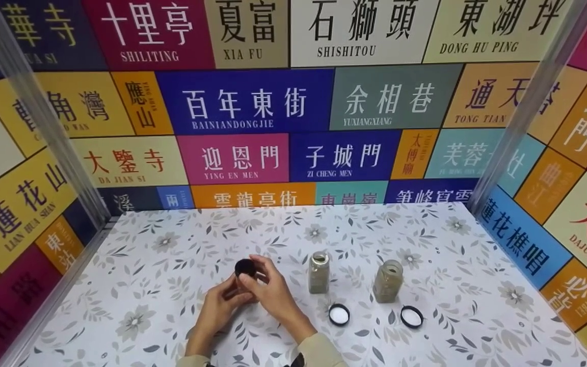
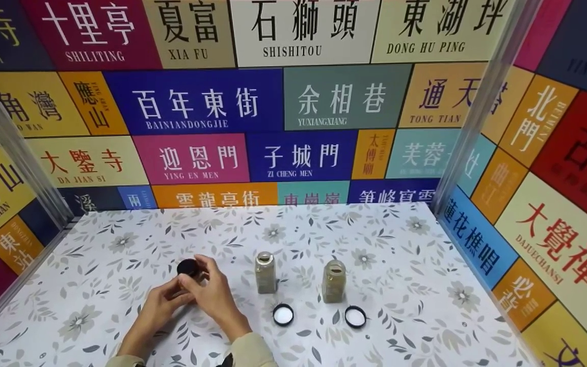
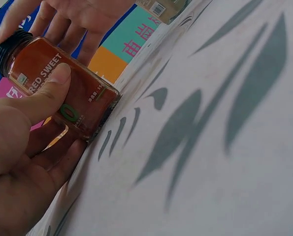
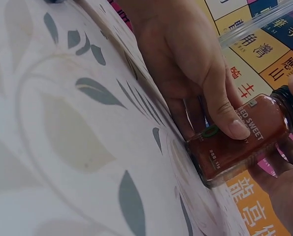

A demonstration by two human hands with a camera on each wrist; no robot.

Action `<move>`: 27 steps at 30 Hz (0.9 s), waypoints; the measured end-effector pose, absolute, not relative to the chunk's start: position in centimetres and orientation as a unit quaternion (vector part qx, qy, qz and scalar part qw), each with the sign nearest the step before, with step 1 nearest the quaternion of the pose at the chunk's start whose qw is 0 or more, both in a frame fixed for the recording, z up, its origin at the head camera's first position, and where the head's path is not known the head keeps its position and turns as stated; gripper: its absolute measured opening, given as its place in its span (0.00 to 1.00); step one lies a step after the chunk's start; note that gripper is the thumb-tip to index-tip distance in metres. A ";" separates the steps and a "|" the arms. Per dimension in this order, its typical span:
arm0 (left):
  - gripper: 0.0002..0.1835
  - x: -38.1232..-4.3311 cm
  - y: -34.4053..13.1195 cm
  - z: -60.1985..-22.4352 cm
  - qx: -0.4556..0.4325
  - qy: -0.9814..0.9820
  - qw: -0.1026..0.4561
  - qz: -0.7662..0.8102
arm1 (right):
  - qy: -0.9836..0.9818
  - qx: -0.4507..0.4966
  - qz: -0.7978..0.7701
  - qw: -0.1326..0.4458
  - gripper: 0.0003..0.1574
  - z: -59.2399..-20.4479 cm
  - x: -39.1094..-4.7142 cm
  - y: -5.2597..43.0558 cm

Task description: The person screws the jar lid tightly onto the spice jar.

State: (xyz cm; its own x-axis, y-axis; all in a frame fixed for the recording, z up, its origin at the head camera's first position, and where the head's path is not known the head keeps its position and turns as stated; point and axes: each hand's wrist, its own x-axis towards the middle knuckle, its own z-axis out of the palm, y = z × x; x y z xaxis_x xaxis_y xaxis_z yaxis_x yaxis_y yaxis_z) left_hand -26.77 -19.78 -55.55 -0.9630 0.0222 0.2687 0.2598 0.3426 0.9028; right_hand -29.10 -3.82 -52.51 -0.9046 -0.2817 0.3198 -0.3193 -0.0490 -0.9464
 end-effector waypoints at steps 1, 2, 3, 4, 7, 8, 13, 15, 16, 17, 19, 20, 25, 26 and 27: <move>0.35 -26.8 -19.8 -55.6 -0.089 -0.811 0.106 -0.568 | -0.694 0.223 0.684 0.017 0.30 -52.5 -29.1 -3.8; 0.35 -26.8 -19.8 -55.6 -0.090 -0.811 0.107 -0.569 | -0.698 0.227 0.679 0.019 0.30 -52.6 -29.1 -3.8; 0.35 -26.7 -19.9 -55.5 -0.093 -0.810 0.109 -0.568 | -0.702 0.229 0.674 0.022 0.30 -52.6 -29.1 -3.8; 0.35 -26.7 -19.9 -55.5 -0.094 -0.810 0.110 -0.568 | -0.704 0.229 0.672 0.026 0.30 -52.6 -29.1 -3.8; 0.35 -26.7 -19.8 -55.5 -0.099 -0.809 0.112 -0.568 | -0.701 0.220 0.677 0.031 0.29 -52.5 -29.1 -3.9; 0.35 -26.7 -19.8 -55.5 -0.097 -0.809 0.109 -0.570 | -0.698 0.216 0.682 0.031 0.29 -52.5 -29.1 -3.9; 0.35 -26.8 -19.8 -55.4 -0.094 -0.807 0.103 -0.574 | -0.689 0.211 0.693 0.025 0.28 -52.3 -29.2 -4.0; 0.34 -26.8 -19.8 -55.3 -0.090 -0.810 0.105 -0.571 | -0.698 0.219 0.681 0.028 0.28 -52.3 -29.2 -3.9; 0.34 -26.9 -19.8 -55.2 -0.088 -0.809 0.104 -0.572 | -0.703 0.224 0.674 0.030 0.28 -52.3 -29.2 -3.9; 0.34 -26.9 -19.8 -55.2 -0.089 -0.810 0.104 -0.571 | -0.708 0.227 0.668 0.032 0.28 -52.4 -29.2 -3.9; 0.34 -26.9 -19.8 -55.2 -0.091 -0.808 0.105 -0.572 | -0.714 0.230 0.660 0.037 0.28 -52.4 -29.2 -4.0; 0.34 -26.9 -19.8 -55.2 -0.091 -0.805 0.102 -0.577 | -0.716 0.226 0.660 0.037 0.28 -52.5 -29.2 -4.0; 0.35 -26.9 -19.7 -55.4 -0.091 -0.798 0.097 -0.588 | -0.717 0.202 0.666 0.044 0.27 -52.7 -29.2 -4.3; 0.35 -26.9 -19.7 -55.4 -0.089 -0.798 0.097 -0.588 | -0.719 0.198 0.665 0.043 0.27 -52.7 -29.2 -4.3; 0.35 -26.8 -19.7 -55.5 -0.087 -0.799 0.097 -0.587 | -0.720 0.196 0.664 0.043 0.27 -52.7 -29.1 -4.4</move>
State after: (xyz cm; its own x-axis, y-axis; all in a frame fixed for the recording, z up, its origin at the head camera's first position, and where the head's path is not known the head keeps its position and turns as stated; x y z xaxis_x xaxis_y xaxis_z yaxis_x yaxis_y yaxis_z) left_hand -26.83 -19.72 -55.47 -0.9660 0.0259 0.2572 0.2532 0.2950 0.9213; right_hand -29.14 -4.36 -52.73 -0.9192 -0.2259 0.3224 -0.3398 0.0414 -0.9396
